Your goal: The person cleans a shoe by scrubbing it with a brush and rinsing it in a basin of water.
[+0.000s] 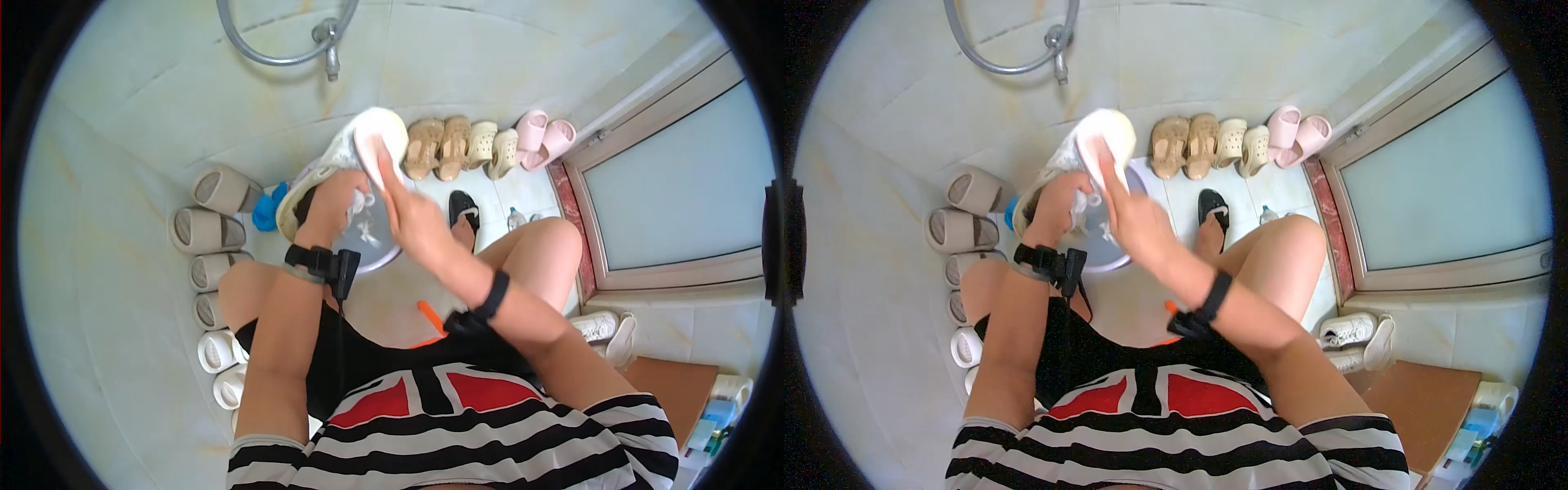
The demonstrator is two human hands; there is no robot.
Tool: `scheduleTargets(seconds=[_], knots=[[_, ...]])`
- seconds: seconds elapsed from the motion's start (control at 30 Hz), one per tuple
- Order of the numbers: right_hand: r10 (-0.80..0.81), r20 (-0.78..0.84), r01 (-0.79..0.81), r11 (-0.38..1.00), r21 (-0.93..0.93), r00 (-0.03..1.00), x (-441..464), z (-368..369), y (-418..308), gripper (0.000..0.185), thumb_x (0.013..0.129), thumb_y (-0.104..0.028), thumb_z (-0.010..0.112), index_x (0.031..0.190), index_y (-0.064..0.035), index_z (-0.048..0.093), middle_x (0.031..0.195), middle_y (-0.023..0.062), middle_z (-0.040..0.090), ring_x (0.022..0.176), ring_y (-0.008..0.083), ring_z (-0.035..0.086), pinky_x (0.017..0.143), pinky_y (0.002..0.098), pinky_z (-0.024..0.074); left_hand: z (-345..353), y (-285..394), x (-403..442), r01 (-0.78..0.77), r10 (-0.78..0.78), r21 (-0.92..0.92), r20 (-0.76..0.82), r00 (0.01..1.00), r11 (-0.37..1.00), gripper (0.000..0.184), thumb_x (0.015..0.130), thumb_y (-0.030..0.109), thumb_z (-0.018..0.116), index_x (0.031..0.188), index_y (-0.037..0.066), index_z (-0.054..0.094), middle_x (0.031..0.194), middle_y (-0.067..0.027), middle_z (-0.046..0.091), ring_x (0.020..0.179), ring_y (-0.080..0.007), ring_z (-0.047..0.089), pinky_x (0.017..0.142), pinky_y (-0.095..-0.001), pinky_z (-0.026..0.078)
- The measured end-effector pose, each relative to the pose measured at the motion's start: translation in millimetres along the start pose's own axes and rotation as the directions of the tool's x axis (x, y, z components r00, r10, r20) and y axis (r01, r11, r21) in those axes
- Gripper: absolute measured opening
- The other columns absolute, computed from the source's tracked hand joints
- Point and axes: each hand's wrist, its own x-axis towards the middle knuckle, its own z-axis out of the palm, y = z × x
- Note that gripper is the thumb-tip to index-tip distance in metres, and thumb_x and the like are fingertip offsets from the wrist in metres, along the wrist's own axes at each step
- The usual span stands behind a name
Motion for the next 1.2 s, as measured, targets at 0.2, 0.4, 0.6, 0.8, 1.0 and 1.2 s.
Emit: scheduleTargets(seconds=[0.2, 0.4, 0.6, 0.8, 1.0, 1.2], knots=[[0.072, 0.031, -0.072, 0.997, -0.002, 0.997, 28, -7, 1, 0.058, 0.094, -0.015, 0.049, 0.147, -0.0118, 0.025, 0.061, 0.0244, 0.055, 0.056, 0.0422, 0.057, 0.051, 0.0481, 0.0448, -14, -34, 4, -0.278, 0.268, 0.241, 0.071, 0.961, 0.93, 0.004, 0.071, 0.007, 0.058, 0.068, 0.005, 0.059, 0.071, -0.0014, 0.058, 0.07, -0.0129, 0.055, 0.067, -0.0265, 0.044], [0.072, 0.073, -0.076, 0.996, 0.055, 0.995, -14, 6, -8, 0.058, 0.093, -0.017, 0.051, 0.146, -0.0145, 0.027, 0.069, 0.0241, 0.058, 0.061, 0.0424, 0.058, 0.055, 0.0492, 0.0453, -12, 7, 11, 0.047, -0.034, -0.437, 0.037, 0.999, 0.898, 0.017, 0.063, -0.004, 0.056, 0.078, 0.003, 0.058, 0.075, -0.0061, 0.058, 0.071, -0.0197, 0.059, 0.067, -0.0274, 0.048], [0.083, -0.006, -0.083, 0.996, 0.024, 0.997, -13, -6, 10, 0.057, 0.094, -0.019, 0.051, 0.146, -0.0205, 0.028, 0.067, 0.0209, 0.059, 0.061, 0.0396, 0.06, 0.055, 0.048, 0.0488, 1, 22, 7, 0.101, -0.073, -0.579, 0.071, 0.995, 0.809, 0.014, 0.065, 0.0, 0.056, 0.079, 0.002, 0.06, 0.076, -0.0071, 0.061, 0.068, -0.022, 0.062, 0.066, -0.033, 0.054], [0.077, -0.095, -0.063, 0.987, 0.145, 0.993, 1, -12, 13, 0.052, 0.094, -0.014, 0.048, 0.144, -0.016, 0.032, 0.074, 0.024, 0.06, 0.062, 0.0396, 0.058, 0.059, 0.0444, 0.0476, 29, 40, -11, 0.104, 0.006, -0.75, 0.142, 0.99, 0.653, 0.037, 0.081, 0.012, 0.063, 0.115, -0.002, 0.058, 0.106, -0.0131, 0.066, 0.094, -0.0248, 0.066, 0.086, -0.0377, 0.053], [0.202, -0.025, -0.194, 0.965, 0.178, 0.979, 34, -53, 12, 0.047, 0.096, -0.013, 0.046, 0.142, -0.0121, 0.038, 0.099, 0.0278, 0.062, 0.084, 0.0388, 0.065, 0.073, 0.039, 0.0505, 27, 30, -16, 0.076, 0.008, -0.57, 0.144, 0.99, 0.818, 0.037, 0.082, 0.015, 0.066, 0.115, 0.0, 0.059, 0.104, -0.0081, 0.066, 0.095, -0.0208, 0.064, 0.081, -0.0324, 0.052], [0.313, -0.029, -0.258, 0.827, 0.499, 0.949, 17, -31, 46, 0.044, 0.098, -0.016, 0.043, 0.141, -0.0054, 0.038, 0.122, 0.0153, 0.061, 0.105, 0.0176, 0.06, 0.091, 0.0286, 0.0436, 15, 10, -11, 0.111, -0.065, -0.223, 0.202, 0.977, 0.969, 0.028, 0.085, 0.017, 0.064, 0.108, 0.0, 0.062, 0.097, -0.0061, 0.065, 0.084, -0.0142, 0.062, 0.071, -0.0276, 0.051]])
